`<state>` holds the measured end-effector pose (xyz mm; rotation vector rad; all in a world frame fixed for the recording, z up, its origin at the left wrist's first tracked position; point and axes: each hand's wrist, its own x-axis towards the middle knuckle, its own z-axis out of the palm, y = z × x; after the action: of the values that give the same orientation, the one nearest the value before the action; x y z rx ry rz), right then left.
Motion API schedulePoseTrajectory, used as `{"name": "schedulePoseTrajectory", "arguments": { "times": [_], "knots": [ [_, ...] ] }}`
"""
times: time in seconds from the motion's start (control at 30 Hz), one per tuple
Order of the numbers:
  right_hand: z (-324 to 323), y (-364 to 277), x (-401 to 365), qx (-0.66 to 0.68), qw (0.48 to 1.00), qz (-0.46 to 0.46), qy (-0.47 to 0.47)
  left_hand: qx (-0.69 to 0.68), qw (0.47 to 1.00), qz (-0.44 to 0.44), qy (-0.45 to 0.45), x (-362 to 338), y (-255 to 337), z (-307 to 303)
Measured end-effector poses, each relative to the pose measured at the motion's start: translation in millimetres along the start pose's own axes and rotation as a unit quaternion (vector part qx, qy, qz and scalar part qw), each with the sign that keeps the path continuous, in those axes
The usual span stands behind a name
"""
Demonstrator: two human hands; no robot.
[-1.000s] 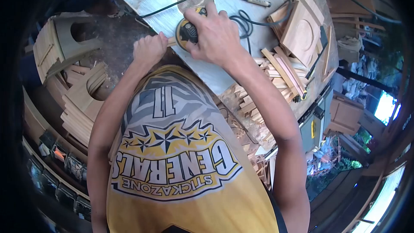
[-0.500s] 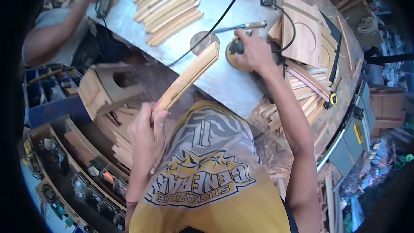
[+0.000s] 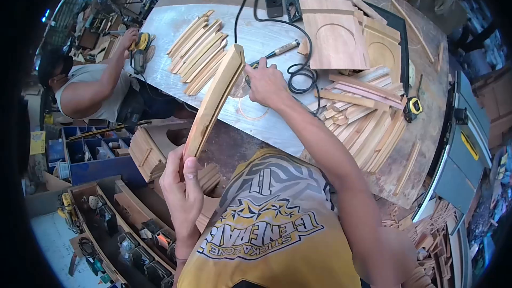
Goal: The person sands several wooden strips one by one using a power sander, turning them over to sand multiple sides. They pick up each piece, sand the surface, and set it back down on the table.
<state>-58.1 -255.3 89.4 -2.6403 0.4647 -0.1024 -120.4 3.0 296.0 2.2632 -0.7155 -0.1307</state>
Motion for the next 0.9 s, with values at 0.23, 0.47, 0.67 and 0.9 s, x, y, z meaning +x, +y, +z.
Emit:
{"name": "schedulePoseTrajectory", "arguments": {
  "times": [0.23,0.47,0.67,0.9],
  "knots": [
    [26.9,-3.6,-4.7,0.014,0.997,0.015,0.069,-0.030,0.998,0.006,-0.059,-6.1,26.8,26.5],
    [15.5,-24.4,-27.3,-0.003,0.986,0.093,0.138,0.020,0.945,0.231,-0.233,64.9,46.7,226.8],
    [31.9,-21.2,-20.0,0.013,0.980,0.104,0.169,0.058,0.885,0.311,-0.342,63.6,72.6,331.2],
    [5.9,-7.6,-29.1,0.019,0.987,0.141,0.077,-0.157,0.890,0.427,-0.009,103.6,-0.3,174.7]
  ]
}}
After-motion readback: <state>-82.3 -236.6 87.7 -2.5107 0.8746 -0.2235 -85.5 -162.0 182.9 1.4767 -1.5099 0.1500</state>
